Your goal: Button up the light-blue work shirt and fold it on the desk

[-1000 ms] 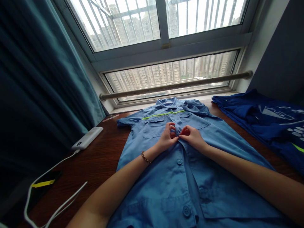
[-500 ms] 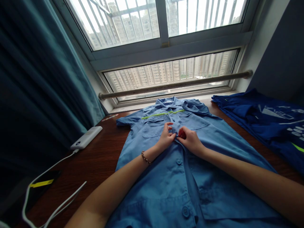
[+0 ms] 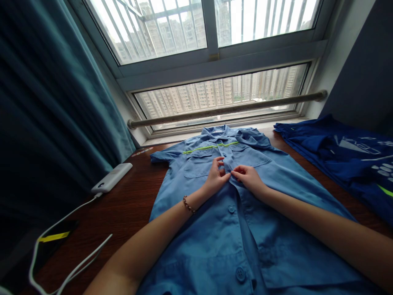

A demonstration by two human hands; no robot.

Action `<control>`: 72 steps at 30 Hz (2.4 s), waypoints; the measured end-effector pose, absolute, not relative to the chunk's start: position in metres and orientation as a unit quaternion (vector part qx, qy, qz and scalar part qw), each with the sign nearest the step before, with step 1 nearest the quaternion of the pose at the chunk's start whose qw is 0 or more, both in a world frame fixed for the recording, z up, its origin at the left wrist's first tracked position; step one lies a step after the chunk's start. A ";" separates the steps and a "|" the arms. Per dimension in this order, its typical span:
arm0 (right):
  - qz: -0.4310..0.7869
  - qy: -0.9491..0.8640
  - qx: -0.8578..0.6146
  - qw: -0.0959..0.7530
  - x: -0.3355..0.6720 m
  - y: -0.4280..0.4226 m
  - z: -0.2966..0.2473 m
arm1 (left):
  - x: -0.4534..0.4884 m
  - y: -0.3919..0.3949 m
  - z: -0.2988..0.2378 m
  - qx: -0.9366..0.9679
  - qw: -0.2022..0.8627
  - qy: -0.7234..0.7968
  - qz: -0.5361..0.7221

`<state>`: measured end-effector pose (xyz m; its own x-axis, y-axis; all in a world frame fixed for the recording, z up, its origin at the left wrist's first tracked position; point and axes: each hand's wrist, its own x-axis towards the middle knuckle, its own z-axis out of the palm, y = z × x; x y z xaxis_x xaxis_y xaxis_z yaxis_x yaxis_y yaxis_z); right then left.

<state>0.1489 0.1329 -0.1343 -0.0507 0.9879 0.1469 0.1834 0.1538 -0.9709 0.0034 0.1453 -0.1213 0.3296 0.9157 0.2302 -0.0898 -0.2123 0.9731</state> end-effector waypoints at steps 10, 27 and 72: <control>0.586 -0.446 -0.504 0.452 0.147 0.130 -0.115 | 0.000 0.147 -0.119 0.676 0.540 0.296 0.405; 0.233 -0.759 -0.549 0.261 0.160 0.112 -0.080 | -0.006 0.150 -0.121 0.836 0.162 0.406 0.332; 0.573 -0.513 -0.477 0.426 0.154 0.082 -0.109 | -0.027 0.084 -0.107 0.847 0.201 0.383 0.311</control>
